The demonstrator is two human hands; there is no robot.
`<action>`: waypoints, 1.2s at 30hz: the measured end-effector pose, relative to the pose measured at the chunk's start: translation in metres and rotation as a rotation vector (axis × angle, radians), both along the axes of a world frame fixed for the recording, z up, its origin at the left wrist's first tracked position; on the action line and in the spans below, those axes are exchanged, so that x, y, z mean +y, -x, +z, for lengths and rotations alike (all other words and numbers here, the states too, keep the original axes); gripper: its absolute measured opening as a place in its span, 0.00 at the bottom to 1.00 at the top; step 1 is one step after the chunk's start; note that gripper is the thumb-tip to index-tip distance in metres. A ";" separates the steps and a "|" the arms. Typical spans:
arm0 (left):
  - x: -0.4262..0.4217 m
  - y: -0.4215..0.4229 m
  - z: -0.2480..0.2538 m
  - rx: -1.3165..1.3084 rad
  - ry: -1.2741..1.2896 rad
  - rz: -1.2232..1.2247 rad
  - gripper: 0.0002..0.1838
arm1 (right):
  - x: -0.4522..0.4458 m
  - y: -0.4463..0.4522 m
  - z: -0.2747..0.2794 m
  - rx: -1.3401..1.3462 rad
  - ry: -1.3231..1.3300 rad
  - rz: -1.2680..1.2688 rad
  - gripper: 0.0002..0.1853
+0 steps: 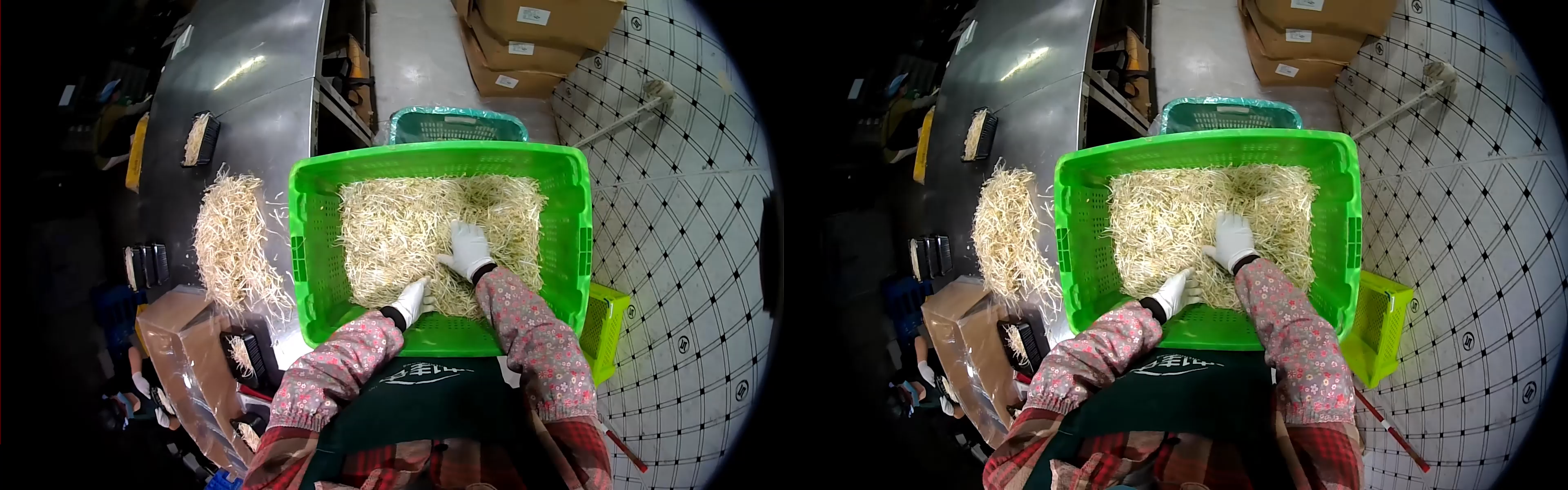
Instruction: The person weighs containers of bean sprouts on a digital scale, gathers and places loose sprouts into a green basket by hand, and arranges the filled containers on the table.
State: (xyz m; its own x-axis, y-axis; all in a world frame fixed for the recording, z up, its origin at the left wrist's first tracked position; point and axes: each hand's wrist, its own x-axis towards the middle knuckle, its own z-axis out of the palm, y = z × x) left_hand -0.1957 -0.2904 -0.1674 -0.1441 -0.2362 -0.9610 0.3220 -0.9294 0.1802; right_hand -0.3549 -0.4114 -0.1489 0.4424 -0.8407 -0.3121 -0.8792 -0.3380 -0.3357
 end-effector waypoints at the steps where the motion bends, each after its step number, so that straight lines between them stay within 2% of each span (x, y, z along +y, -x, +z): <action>1: -0.002 0.003 0.002 -0.009 -0.004 0.058 0.37 | -0.005 -0.004 -0.003 0.039 -0.024 -0.007 0.44; 4: -0.009 0.003 0.014 0.003 0.013 0.078 0.33 | 0.002 -0.017 0.000 0.172 -0.013 0.013 0.46; 6: -0.001 -0.012 0.008 0.002 0.049 0.081 0.29 | 0.001 -0.015 -0.006 0.196 0.015 0.002 0.44; 8: 0.010 -0.037 0.002 -0.195 0.166 0.167 0.23 | -0.014 -0.014 0.001 0.216 0.034 0.022 0.38; 10: 0.012 -0.067 -0.001 -0.404 0.276 0.339 0.20 | -0.035 -0.030 0.022 -0.036 0.080 -0.005 0.30; 12: 0.005 -0.091 -0.025 -0.662 0.383 0.551 0.23 | -0.053 -0.059 0.019 -0.358 0.164 0.030 0.26; 13: -0.014 -0.094 -0.008 -0.725 0.437 0.614 0.26 | -0.061 -0.076 0.019 -0.392 0.114 0.076 0.27; 14: -0.029 -0.094 0.011 -0.729 0.484 0.547 0.30 | -0.070 -0.099 0.016 -0.394 0.070 0.089 0.28; 15: -0.037 -0.106 -0.007 -0.870 0.619 0.327 0.32 | -0.077 -0.124 0.007 -0.396 0.025 0.102 0.29; 17: -0.070 -0.122 -0.007 -1.293 0.862 -0.180 0.34 | -0.088 -0.161 -0.006 -0.333 0.074 0.194 0.30; 20: -0.111 -0.140 -0.018 -1.341 1.007 -0.427 0.35 | -0.078 -0.190 -0.017 -0.136 0.083 0.170 0.25; 21: -0.109 -0.143 -0.031 -1.304 0.909 -0.549 0.32 | -0.069 -0.188 -0.016 -0.073 0.057 0.184 0.24; 22: -0.099 -0.142 -0.040 -1.293 0.891 -0.635 0.30 | -0.057 -0.180 -0.018 -0.091 0.002 0.188 0.22; 23: -0.083 -0.136 -0.046 -1.282 0.873 -0.719 0.28 | -0.036 -0.163 -0.016 -0.188 0.101 0.216 0.21; 24: -0.065 -0.123 -0.032 -1.291 0.977 -0.640 0.25 | -0.017 -0.144 -0.020 -0.290 0.216 0.244 0.20; 25: -0.044 -0.118 -0.027 -1.263 1.094 -0.673 0.26 | 0.006 -0.127 -0.022 -0.352 0.169 0.219 0.20; 26: -0.022 -0.111 -0.009 -1.055 1.003 -0.695 0.27 | 0.024 -0.109 -0.017 -0.345 0.106 0.255 0.22; 27: -0.007 -0.108 0.004 -0.931 0.914 -0.760 0.27 | 0.036 -0.094 -0.005 -0.289 0.041 0.301 0.23; 29: 0.004 -0.106 0.034 -0.765 0.860 -0.767 0.24 | 0.040 -0.076 0.004 -0.341 -0.115 0.362 0.23; 31: -0.008 -0.122 0.042 -0.753 0.915 -0.669 0.22 | 0.013 -0.078 0.008 -0.377 -0.086 0.379 0.22; 32: -0.014 -0.131 0.030 -0.776 0.967 -0.498 0.21 | -0.014 -0.083 0.030 -0.430 -0.368 0.227 0.21; 33: -0.024 -0.137 0.031 -0.854 0.906 -0.395 0.21 | -0.032 -0.088 0.019 -0.445 -0.294 0.129 0.20; 35: -0.038 -0.136 0.022 -1.181 0.890 -0.432 0.26 | -0.071 -0.104 0.010 -0.390 -0.008 0.104 0.20; 36: -0.041 -0.130 0.013 -1.172 0.824 -0.429 0.29 | -0.080 -0.115 0.008 -0.344 -0.144 0.032 0.22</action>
